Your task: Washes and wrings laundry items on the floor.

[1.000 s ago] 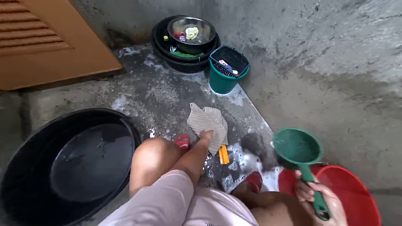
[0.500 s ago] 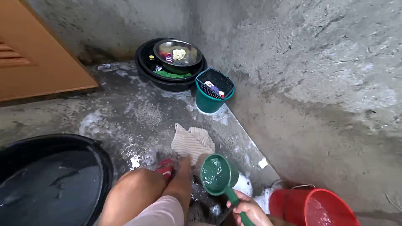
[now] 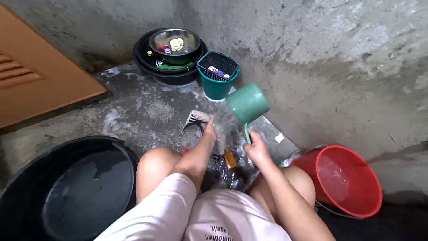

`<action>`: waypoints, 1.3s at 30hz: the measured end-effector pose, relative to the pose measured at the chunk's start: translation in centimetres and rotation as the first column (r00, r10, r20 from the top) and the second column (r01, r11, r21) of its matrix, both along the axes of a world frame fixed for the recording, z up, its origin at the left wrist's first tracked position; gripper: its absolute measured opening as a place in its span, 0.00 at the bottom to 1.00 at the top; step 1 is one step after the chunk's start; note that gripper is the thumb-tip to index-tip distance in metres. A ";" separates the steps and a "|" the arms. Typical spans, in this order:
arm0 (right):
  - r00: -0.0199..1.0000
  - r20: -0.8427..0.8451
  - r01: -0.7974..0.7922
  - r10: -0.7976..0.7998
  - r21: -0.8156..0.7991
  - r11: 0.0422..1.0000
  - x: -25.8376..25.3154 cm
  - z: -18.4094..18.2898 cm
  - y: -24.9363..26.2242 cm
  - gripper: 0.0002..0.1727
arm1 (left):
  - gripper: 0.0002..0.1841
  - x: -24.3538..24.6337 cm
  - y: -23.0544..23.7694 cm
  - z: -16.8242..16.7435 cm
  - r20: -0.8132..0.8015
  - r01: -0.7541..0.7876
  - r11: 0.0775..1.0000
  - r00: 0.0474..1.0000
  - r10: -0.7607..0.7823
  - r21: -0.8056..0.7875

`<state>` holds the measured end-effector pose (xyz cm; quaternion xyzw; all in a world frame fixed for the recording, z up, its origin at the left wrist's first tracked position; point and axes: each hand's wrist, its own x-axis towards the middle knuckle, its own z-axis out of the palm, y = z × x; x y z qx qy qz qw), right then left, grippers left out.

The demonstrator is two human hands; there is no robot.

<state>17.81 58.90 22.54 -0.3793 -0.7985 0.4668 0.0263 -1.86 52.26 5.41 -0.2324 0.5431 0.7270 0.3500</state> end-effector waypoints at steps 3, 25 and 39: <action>0.863 -0.317 0.313 -0.394 -0.276 0.909 3.8 3.2 1.6 0.30 | 0.43 -1.6 -0.8 2.6 -0.055 0.073 0.996 0.996 -0.077 -0.059; 0.563 -0.772 0.050 -0.294 -0.323 0.945 1.1 5.6 15.2 0.49 | 0.29 0.5 -1.0 35.7 -0.845 0.646 0.707 0.175 -0.505 -0.289; 0.527 -0.766 -0.320 -0.369 -0.581 0.749 -2.0 1.7 8.0 0.28 | 0.30 7.0 5.1 24.4 -0.679 0.647 0.700 0.370 -0.634 -0.301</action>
